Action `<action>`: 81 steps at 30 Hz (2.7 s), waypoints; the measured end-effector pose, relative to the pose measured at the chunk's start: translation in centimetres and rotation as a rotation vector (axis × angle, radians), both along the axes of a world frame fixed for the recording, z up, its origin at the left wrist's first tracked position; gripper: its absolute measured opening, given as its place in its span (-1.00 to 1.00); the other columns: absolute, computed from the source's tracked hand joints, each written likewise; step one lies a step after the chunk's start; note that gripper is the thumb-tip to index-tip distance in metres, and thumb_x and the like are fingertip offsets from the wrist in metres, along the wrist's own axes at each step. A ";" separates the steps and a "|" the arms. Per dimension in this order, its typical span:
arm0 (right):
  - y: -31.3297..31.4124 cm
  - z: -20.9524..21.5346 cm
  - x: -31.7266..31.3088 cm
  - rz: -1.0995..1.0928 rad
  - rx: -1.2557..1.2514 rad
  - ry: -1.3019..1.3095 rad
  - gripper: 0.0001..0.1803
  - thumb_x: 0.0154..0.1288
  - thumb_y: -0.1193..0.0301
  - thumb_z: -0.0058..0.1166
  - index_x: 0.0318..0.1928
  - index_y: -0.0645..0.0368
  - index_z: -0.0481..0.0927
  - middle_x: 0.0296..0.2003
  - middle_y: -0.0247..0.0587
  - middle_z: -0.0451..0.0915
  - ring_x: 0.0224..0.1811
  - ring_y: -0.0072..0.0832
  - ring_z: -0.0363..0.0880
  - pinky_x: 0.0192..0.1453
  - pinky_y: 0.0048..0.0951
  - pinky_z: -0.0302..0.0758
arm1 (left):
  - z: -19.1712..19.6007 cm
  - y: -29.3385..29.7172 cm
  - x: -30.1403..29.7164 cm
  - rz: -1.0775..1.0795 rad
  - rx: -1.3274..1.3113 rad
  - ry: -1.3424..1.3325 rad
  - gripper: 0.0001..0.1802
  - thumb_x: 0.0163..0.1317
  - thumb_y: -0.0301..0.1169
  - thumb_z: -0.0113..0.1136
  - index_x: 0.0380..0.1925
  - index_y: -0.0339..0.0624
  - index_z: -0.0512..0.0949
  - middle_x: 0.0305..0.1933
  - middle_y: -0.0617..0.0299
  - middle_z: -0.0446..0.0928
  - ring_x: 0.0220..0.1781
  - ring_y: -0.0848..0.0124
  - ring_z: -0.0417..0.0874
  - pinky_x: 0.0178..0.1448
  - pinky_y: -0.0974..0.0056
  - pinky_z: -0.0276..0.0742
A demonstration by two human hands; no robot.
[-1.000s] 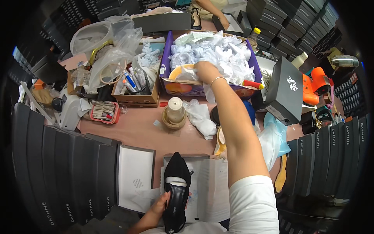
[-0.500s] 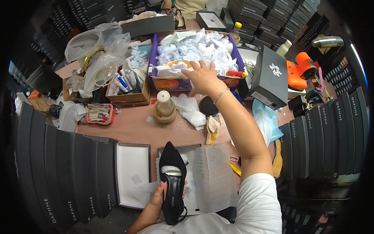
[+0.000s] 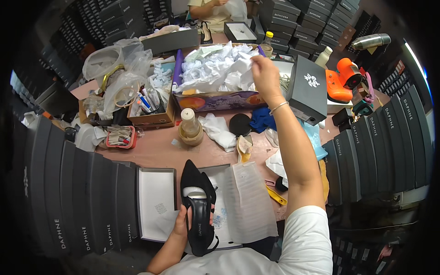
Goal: Cleaning and inspecting black high-heeled shoes using a brush and cloth.
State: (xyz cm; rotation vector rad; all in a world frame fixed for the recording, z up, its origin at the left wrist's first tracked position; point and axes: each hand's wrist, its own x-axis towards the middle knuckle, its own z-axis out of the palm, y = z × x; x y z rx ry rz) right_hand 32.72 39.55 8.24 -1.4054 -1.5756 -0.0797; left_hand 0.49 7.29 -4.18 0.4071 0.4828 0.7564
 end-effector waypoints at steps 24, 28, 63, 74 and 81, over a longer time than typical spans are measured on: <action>8.1 -5.6 -5.5 0.346 -0.454 -0.452 -0.70 0.31 0.26 0.03 -0.24 0.27 0.62 -0.24 0.20 0.63 -0.12 0.09 0.58 -0.02 -0.08 0.49 | -0.9 1.7 -8.7 0.295 -0.164 0.173 -0.10 0.33 0.31 -0.22 0.11 -0.44 0.41 -0.24 -0.13 0.64 -0.25 0.13 0.74 -0.19 0.16 0.72; 7.8 -8.2 -8.3 0.313 -0.343 -0.695 -0.77 0.21 0.36 0.04 -0.25 0.28 0.59 -0.24 0.08 0.61 -0.05 -0.07 0.57 -0.03 -0.11 0.50 | 0.1 2.8 -9.0 0.249 -0.201 0.190 -0.03 0.29 0.37 -0.24 0.15 -0.45 0.39 -0.24 -0.10 0.63 -0.23 0.16 0.73 -0.18 0.21 0.70; -35.7 -2.0 -16.0 0.794 -0.226 -0.225 -0.57 -0.01 0.45 0.36 -0.06 0.18 0.59 -0.12 -0.13 0.54 -0.11 -0.18 0.53 0.01 -0.22 0.45 | 6.6 -7.3 -0.2 0.291 0.063 0.143 -0.18 0.39 0.30 -0.35 0.30 -0.20 0.21 0.18 0.13 0.42 0.16 0.37 0.52 0.14 0.19 0.55; -37.2 -3.8 -16.6 0.591 -0.160 -0.188 -0.70 -0.07 0.54 0.29 -0.25 0.15 0.55 -0.28 -0.20 0.51 -0.24 -0.20 0.50 -0.16 -0.26 0.46 | 5.7 -10.0 0.2 0.225 0.046 0.249 -0.22 0.40 0.26 -0.28 0.30 -0.17 0.16 0.04 0.05 0.49 0.02 0.33 0.61 0.04 0.17 0.62; -35.1 -3.6 -16.0 0.593 -0.374 0.319 -0.25 0.06 0.48 0.29 0.30 0.21 0.30 -0.02 0.10 0.52 0.02 0.00 0.53 0.15 -0.20 0.46 | 8.0 -10.6 1.5 0.159 0.147 0.313 -0.43 0.36 -0.08 0.05 0.20 -0.17 0.19 -0.13 0.08 0.49 -0.28 0.35 0.63 -0.25 0.30 0.65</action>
